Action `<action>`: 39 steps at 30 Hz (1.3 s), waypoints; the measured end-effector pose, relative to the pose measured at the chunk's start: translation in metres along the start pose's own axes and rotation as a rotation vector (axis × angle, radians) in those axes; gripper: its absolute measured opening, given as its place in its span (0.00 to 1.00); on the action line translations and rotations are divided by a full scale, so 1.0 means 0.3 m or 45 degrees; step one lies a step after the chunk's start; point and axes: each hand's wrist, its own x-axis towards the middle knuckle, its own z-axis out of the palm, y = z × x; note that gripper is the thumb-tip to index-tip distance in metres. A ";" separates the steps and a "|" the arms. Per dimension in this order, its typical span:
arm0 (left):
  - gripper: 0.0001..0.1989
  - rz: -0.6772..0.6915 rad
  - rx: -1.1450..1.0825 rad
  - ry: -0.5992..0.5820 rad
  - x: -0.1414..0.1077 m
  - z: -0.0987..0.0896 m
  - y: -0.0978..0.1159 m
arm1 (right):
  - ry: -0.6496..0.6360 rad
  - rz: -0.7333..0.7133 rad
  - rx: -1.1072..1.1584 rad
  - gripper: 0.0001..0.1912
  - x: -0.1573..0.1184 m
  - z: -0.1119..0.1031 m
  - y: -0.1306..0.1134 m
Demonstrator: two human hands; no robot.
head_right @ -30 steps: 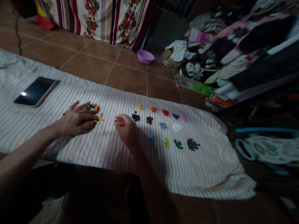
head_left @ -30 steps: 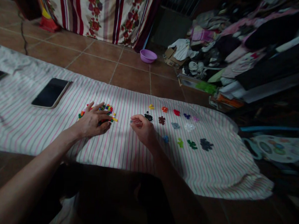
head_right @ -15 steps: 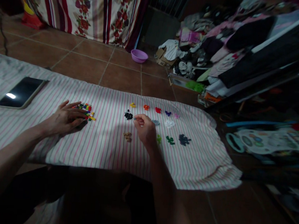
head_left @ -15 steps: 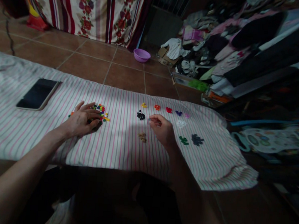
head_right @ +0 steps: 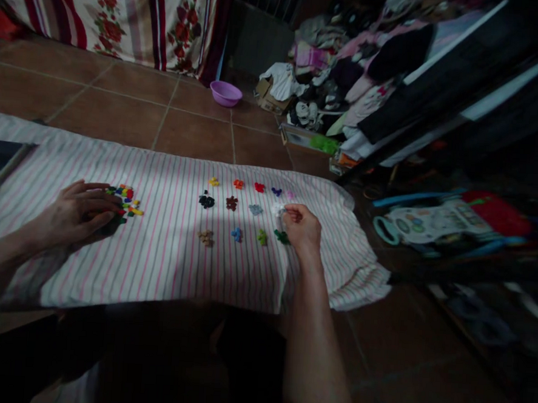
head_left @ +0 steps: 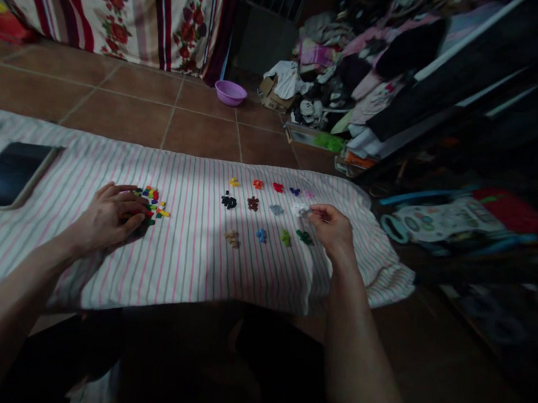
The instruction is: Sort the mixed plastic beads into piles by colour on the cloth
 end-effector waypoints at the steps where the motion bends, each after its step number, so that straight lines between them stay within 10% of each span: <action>1: 0.22 0.029 0.009 0.012 -0.002 0.011 -0.011 | 0.031 0.025 -0.009 0.14 0.006 -0.023 0.028; 13: 0.25 0.068 0.047 0.086 0.003 0.022 -0.014 | 0.144 0.182 -0.274 0.12 -0.017 -0.161 0.239; 39: 0.20 0.067 0.064 -0.020 -0.006 0.044 -0.100 | 0.199 0.209 -0.275 0.14 -0.031 -0.163 0.249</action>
